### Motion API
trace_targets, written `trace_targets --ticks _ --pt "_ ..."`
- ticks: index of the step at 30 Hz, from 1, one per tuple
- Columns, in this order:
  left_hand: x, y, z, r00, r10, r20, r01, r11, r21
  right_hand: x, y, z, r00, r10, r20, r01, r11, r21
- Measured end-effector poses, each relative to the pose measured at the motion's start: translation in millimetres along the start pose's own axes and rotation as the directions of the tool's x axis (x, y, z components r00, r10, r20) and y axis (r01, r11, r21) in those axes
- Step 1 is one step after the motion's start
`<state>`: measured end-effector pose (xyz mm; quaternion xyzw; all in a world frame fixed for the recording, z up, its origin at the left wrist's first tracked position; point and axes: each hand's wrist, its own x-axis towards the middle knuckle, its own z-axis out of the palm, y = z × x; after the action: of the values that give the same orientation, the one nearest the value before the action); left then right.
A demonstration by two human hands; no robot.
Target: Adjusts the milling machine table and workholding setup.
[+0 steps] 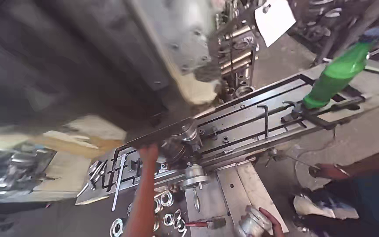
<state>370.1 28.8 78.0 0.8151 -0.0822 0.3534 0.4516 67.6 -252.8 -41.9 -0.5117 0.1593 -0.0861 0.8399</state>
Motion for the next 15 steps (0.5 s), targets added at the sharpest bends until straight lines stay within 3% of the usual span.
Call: trace_targets --ticks 3,6,8,12,15 --pt "-4 8 10 0.995 0.086 -0.041 -0.086 0.996 0.008 23 1 29 0.979 -0.028 -0.2 0.018 0.999 -0.048" --pt "1 9 14 0.989 0.135 -0.061 -0.137 0.99 -0.029 55 -3 54 0.957 -0.025 -0.29 0.026 1.0 0.002" --pt "3 -2 10 0.989 0.149 -0.021 -0.149 0.988 -0.027 75 -6 71 0.956 -0.035 -0.291 0.055 0.996 0.064" --pt "-3 5 14 0.999 0.041 -0.035 -0.039 0.998 0.039 122 0 104 0.963 -0.129 -0.238 0.178 0.964 0.196" --pt "-7 12 19 0.995 -0.002 -0.097 0.011 0.996 0.091 154 5 123 0.976 -0.086 -0.198 0.13 0.966 0.222"
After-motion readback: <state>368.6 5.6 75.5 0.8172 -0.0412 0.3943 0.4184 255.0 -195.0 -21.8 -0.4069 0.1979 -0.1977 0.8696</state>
